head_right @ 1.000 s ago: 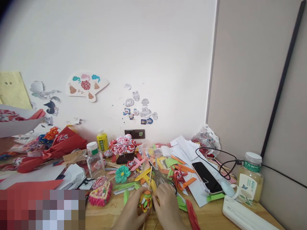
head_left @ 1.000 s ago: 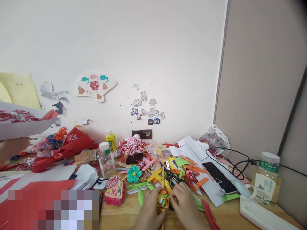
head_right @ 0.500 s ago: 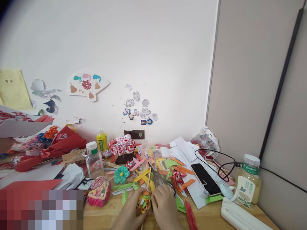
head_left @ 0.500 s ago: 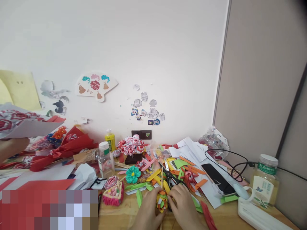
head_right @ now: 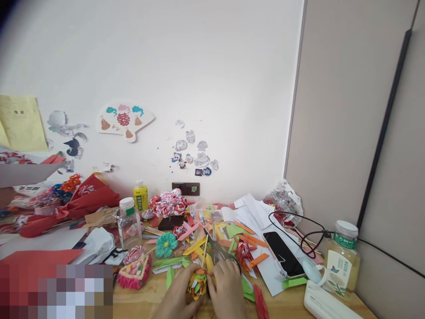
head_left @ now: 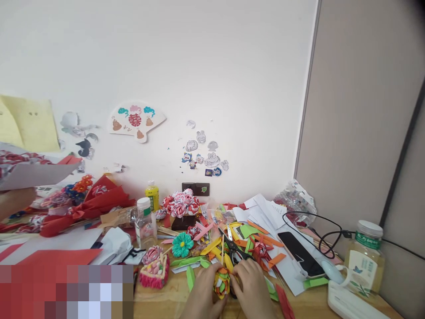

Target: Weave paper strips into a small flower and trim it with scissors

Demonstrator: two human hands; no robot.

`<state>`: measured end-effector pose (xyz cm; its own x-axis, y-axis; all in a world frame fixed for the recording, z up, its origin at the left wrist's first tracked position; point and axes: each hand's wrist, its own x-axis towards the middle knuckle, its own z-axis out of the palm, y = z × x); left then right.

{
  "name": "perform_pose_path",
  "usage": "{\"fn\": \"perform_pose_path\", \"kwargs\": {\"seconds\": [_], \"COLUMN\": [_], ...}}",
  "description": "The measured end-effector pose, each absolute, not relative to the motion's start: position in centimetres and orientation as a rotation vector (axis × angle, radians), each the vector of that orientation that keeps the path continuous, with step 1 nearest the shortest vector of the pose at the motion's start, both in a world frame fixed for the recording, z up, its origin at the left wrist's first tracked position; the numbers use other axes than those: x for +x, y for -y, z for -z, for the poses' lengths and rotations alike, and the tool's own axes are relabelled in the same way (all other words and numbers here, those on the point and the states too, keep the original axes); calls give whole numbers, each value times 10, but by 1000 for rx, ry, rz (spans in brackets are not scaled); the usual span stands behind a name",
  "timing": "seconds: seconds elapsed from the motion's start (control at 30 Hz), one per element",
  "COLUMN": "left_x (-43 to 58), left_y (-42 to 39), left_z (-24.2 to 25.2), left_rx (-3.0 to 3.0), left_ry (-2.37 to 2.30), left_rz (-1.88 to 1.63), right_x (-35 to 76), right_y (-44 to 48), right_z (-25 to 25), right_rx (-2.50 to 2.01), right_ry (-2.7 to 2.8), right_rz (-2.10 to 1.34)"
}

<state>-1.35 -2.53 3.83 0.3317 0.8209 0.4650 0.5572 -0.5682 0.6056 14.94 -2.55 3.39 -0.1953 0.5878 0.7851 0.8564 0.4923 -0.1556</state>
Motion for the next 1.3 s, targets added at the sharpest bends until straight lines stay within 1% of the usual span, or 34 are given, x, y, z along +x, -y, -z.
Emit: {"fn": "perform_pose_path", "kwargs": {"seconds": [0.27,0.83,1.3], "left_x": [-15,-15,-16], "left_y": [25,25,22], "left_z": [-35,-32,-28], "left_rx": [2251,2279,2265], "left_ry": [-1214,-1233,-1224], "left_rz": [-1171,-1132,-1113], "right_x": [149,146,145], "right_y": [27,24,27], "right_z": [-33,-26,-27], "right_rx": [-1200,-1285,-1353], "right_ry": [1908,1988,1999], "right_rz": [375,458,302]}}
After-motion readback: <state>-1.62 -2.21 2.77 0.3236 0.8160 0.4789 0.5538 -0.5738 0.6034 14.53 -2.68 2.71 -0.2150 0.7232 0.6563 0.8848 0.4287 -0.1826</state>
